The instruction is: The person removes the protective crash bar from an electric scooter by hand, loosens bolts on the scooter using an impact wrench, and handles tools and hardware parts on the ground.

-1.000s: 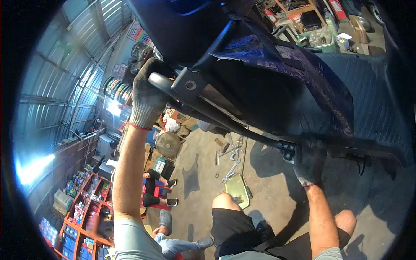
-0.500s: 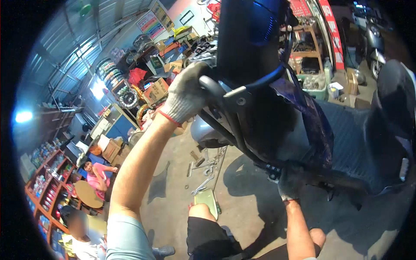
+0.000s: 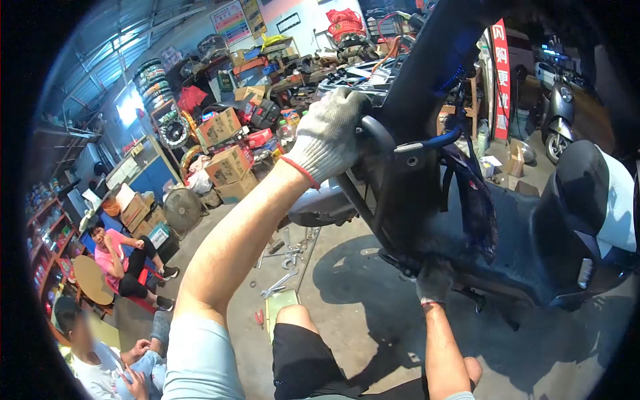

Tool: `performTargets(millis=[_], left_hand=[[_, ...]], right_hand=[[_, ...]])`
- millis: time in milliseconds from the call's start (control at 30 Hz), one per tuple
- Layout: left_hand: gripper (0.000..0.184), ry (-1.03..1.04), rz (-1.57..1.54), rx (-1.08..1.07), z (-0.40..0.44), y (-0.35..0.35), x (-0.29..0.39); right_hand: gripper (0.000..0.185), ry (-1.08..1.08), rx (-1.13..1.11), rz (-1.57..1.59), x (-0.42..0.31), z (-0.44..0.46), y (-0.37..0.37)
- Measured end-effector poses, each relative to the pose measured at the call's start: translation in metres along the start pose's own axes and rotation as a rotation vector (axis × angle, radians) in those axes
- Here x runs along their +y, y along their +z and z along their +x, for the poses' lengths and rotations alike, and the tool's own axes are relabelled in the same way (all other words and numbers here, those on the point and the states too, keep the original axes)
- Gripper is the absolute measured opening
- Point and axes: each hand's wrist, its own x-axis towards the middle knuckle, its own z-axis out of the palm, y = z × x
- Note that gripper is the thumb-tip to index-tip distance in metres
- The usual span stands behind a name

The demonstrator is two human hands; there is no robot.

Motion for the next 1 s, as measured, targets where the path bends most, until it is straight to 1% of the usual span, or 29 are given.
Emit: performTargets(millis=[67,100,167,200,267,300,333,367,400,433,467,500,533,567,600,633,667,700,733,767,800,833,867,900,933,1000], left_hand=[[0.052,0.088,-0.066,0.108,-0.009,-0.004,-0.001],[0.053,0.146,-0.129,0.244,-0.016,-0.002,-0.006],[0.051,0.21,-0.24,0.433,-0.038,-0.004,-0.016],[0.051,0.225,-0.307,0.527,-0.054,-0.002,-0.019],[0.048,0.054,-0.362,0.528,-0.093,0.011,-0.021],[0.047,-0.09,-0.505,0.522,-0.112,0.034,-0.024],[0.047,-0.238,-0.651,0.505,-0.13,0.06,-0.026],[0.047,-0.377,-0.732,0.386,-0.143,0.073,-0.021],[0.047,-0.513,-0.811,0.264,-0.152,0.086,-0.018],[0.051,-0.54,-0.873,0.264,-0.16,0.117,-0.021],[0.055,-0.561,-0.808,0.244,-0.165,0.131,-0.02],[0.058,-0.601,-0.78,0.276,-0.164,0.151,-0.021],[0.061,-0.64,-0.75,0.307,-0.162,0.168,-0.023],[0.061,-0.641,-0.769,0.308,-0.156,0.164,-0.023],[0.061,-0.683,-0.953,0.248,-0.148,0.156,-0.023],[0.062,-0.719,-1.138,0.187,-0.14,0.152,-0.025],[0.062,-0.721,-1.159,0.187,-0.137,0.158,-0.031],[0.062,-0.64,-1.219,0.115,-0.134,0.172,-0.038],[0.062,-0.556,-1.276,0.046,-0.134,0.19,-0.042],[0.062,-0.56,-1.389,0.134,-0.131,0.198,-0.04],[0.062,-0.563,-1.406,0.143,-0.134,0.204,-0.036],[0.064,-0.637,-1.33,0.164,-0.135,0.209,-0.033],[0.066,-0.71,-1.252,0.183,-0.134,0.207,-0.031],[0.07,-0.715,-1.17,0.204,-0.133,0.223,-0.033],[0.07,-0.718,-1.182,0.206,-0.133,0.234,-0.033],[0.074,-0.729,-1.165,0.248,-0.136,0.247,-0.031]], right_hand=[[0.025,0.025,-0.02,-0.047,-0.001,0.0,0.002],[0.025,0.033,-0.011,-0.061,-0.001,0.0,0.005],[0.025,0.05,0.162,-0.055,-0.002,0.001,0.011],[0.025,0.055,0.171,-0.067,-0.003,0.003,0.009],[0.02,0.054,0.19,-0.018,-0.007,0.003,0.005],[0.02,0.06,0.194,-0.033,-0.008,0.005,0.004],[0.022,0.067,0.126,-0.027,-0.008,0.005,0.003],[0.023,0.075,0.054,-0.025,-0.006,0.001,0.001],[0.023,0.081,0.052,-0.049,0.0,-0.001,0.009],[0.024,0.081,0.023,-0.078,0.009,-0.003,0.023],[0.024,0.079,-0.005,-0.107,0.014,-0.005,0.028],[0.024,0.077,-0.004,-0.128,0.01,-0.004,0.022],[0.024,0.088,0.038,-0.097,0.005,-0.003,0.018],[0.025,0.1,0.081,-0.065,-0.002,-0.002,0.014],[0.025,0.101,0.083,-0.085,-0.006,-0.004,0.014],[0.025,0.135,0.104,0.002,-0.008,-0.004,0.016],[0.026,0.17,0.121,0.088,-0.007,-0.004,0.018],[0.026,0.166,0.121,0.067,-0.005,-0.003,0.017],[0.026,0.159,0.051,-0.017,-0.002,-0.001,0.018],[0.027,0.15,-0.02,-0.1,0.003,0.001,0.018],[0.027,0.144,-0.019,-0.119,0.009,0.004,0.018],[0.027,0.071,-0.056,-0.211,0.017,0.011,0.015],[0.032,0.0,-0.095,-0.302,0.021,0.018,0.013],[0.033,0.001,0.021,-0.041,-0.026,0.037,-0.036],[0.033,-0.1,0.084,-0.355,-0.01,0.041,-0.026],[0.032,0.107,0.13,0.305,-0.013,0.078,-0.038]])
